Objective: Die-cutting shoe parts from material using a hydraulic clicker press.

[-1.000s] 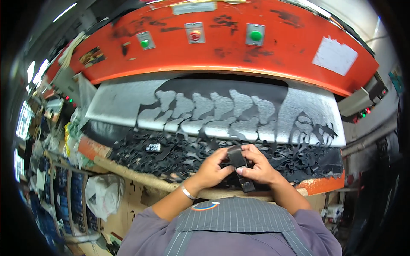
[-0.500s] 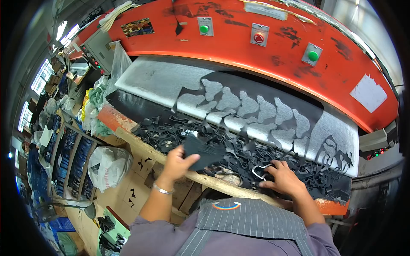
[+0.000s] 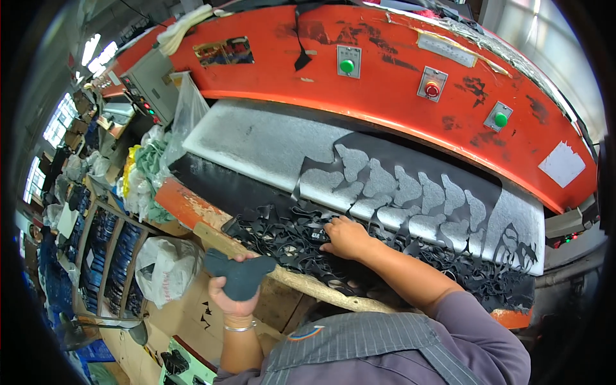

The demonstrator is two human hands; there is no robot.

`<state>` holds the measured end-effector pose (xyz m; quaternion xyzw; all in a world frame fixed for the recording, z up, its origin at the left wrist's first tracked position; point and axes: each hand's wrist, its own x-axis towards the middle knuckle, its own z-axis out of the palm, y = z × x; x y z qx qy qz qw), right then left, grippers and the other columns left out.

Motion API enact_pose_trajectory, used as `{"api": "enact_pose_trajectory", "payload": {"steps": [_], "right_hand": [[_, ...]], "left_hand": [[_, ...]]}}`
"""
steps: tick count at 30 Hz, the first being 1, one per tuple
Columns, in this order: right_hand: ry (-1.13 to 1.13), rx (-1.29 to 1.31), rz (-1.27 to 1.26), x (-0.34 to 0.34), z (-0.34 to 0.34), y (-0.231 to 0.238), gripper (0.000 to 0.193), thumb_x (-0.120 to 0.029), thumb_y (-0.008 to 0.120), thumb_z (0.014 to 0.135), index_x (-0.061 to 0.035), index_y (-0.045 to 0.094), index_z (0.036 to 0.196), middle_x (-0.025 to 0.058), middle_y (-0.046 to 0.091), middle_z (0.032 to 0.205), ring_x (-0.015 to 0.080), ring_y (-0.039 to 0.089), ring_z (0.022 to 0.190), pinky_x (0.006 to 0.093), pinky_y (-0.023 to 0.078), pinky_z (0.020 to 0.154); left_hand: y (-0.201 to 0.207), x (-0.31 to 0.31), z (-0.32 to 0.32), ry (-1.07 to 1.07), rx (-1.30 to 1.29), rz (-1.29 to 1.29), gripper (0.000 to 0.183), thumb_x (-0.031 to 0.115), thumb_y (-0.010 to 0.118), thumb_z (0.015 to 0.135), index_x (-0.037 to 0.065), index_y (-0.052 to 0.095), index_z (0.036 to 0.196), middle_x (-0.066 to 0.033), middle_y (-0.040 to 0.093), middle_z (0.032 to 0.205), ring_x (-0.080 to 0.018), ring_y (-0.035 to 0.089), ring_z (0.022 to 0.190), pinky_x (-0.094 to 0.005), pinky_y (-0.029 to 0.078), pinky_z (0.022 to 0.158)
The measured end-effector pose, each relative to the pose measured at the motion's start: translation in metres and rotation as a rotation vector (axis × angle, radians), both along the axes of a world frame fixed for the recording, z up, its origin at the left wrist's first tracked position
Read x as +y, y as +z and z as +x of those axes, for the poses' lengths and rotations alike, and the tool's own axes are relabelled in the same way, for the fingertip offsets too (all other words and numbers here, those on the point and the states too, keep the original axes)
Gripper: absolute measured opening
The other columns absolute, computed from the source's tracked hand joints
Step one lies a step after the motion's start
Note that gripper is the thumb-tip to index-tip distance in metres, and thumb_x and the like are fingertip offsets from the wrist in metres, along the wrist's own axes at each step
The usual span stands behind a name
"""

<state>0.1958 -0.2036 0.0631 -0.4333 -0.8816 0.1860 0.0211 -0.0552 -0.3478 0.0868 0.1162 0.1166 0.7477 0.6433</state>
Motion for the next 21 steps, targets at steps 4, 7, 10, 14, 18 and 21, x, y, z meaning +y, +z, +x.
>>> {"api": "enact_pose_trajectory", "payload": {"steps": [4,7,10,14,18,21], "right_hand": [[-0.078,0.141,-0.175,0.033,0.005,-0.002,0.04,-0.034,0.072,0.079,0.0001,0.066,0.1,0.0184,0.067,0.089,0.0324,0.066,0.086,0.0405,0.052,0.079],[-0.347,0.614,-0.721,0.045,0.035,0.015,0.034,-0.027,0.073,0.085,-0.0008,0.065,0.104,0.0064,0.066,0.081,0.0132,0.06,0.072,0.0296,0.05,0.066],[-0.501,0.996,-0.845,0.039,0.083,0.012,0.033,-0.02,0.07,0.088,-0.0021,0.058,0.113,0.0052,0.064,0.095,0.0137,0.062,0.083,0.0298,0.053,0.065],[-0.602,1.312,-0.977,0.019,0.138,0.003,0.04,-0.019,0.068,0.088,-0.0071,0.047,0.12,0.0141,0.062,0.116,0.023,0.064,0.102,0.0322,0.055,0.067],[-0.598,1.442,-0.979,0.008,0.2,-0.01,0.062,-0.016,0.08,0.077,-0.0063,0.046,0.128,0.0084,0.061,0.113,0.0173,0.062,0.097,0.0316,0.054,0.075],[-0.7,1.07,-0.586,0.003,0.264,-0.001,0.062,-0.01,0.081,0.074,-0.0045,0.05,0.128,0.006,0.06,0.112,0.0154,0.059,0.102,0.0304,0.05,0.088]], "left_hand": [[0.008,0.024,-0.021,-0.082,0.079,-0.01,0.054,0.034,0.064,0.079,0.003,0.052,0.121,-0.0132,0.058,0.107,-0.034,0.05,0.117,-0.0526,0.035,0.108],[-0.005,0.05,-0.02,-0.231,0.129,0.04,0.045,0.034,0.065,0.079,0.004,0.053,0.111,-0.0109,0.055,0.099,-0.032,0.051,0.111,-0.052,0.035,0.106],[-0.012,0.087,0.004,-0.358,0.249,-0.02,0.026,0.027,0.064,0.081,0.006,0.053,0.091,-0.0082,0.053,0.087,-0.0287,0.057,0.096,-0.0481,0.043,0.099],[-0.006,0.126,0.061,-0.505,0.629,-0.1,0.018,0.02,0.063,0.083,0.005,0.052,0.08,-0.0062,0.054,0.073,-0.0216,0.059,0.076,-0.0409,0.051,0.085],[0.003,0.146,0.125,-0.487,1.558,0.073,0.014,0.011,0.069,0.079,0.002,0.061,0.084,-0.0087,0.063,0.075,-0.0196,0.061,0.071,-0.0326,0.049,0.069],[-0.005,0.146,0.166,-0.243,1.864,0.311,0.017,0.011,0.072,0.075,0.001,0.064,0.087,-0.013,0.063,0.08,-0.0274,0.06,0.07,-0.0322,0.048,0.066]]}}
